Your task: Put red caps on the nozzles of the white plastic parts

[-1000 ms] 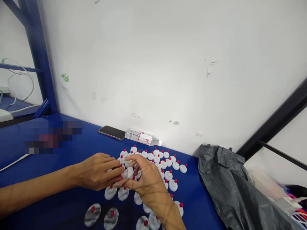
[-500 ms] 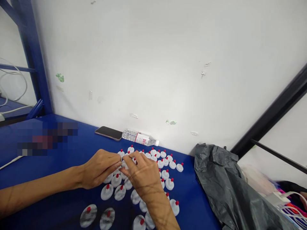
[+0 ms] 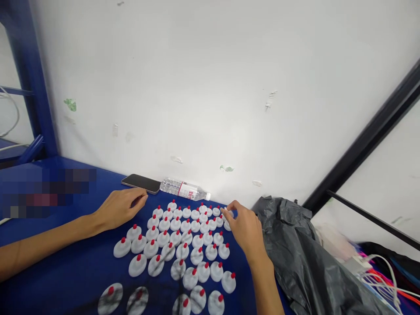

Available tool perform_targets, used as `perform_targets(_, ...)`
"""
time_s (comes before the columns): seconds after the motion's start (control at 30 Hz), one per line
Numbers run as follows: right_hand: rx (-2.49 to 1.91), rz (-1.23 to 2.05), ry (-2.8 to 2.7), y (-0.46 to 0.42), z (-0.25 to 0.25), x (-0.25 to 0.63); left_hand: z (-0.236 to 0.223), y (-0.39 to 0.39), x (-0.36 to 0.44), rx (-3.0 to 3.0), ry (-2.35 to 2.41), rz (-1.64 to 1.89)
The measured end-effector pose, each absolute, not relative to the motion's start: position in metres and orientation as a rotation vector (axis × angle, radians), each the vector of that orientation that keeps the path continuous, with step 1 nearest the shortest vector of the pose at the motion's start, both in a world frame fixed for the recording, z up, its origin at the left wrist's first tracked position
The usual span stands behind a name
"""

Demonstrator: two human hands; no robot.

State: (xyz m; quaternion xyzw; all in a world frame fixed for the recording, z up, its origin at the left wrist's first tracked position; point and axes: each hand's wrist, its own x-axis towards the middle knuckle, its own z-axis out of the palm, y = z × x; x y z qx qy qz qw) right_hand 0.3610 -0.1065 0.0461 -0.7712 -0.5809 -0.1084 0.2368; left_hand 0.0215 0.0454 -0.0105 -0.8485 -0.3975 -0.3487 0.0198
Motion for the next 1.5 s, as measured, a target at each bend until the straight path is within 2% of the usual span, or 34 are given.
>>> perform_targets(0.33, -2.204, -0.024, -1.778, -0.116, 0.039, 0.390, -0.038, 0.058, 0.021, -2.735, -1.288, -0.769)
perform_targets(0.43, -2.186, -0.012, -1.803, -0.118, 0.038, 0.388, -0.041, 0.057, 0.023, -2.768, -1.293, -0.784)
perform_targets(0.63, -1.984, -0.259, -1.806, -0.107, 0.042, 0.347, -0.038, 0.054, 0.026, -2.771, -1.364, -0.865)
perform_targets(1.0, -1.695, -0.147, -2.137, -0.070, 0.011, 0.315, -0.032, 0.049, 0.026, -2.793, -1.406, -0.903)
perform_targets(1.33, -1.601, -0.234, -1.938, -0.089, 0.035, 0.302, -0.026, 0.040, 0.027, -2.750, -1.376, -1.008)
perform_targets(1.5, -1.457, -0.240, -2.029, -0.103, 0.038, 0.273, -0.016, 0.034, 0.026, -2.729, -1.209, -1.121)
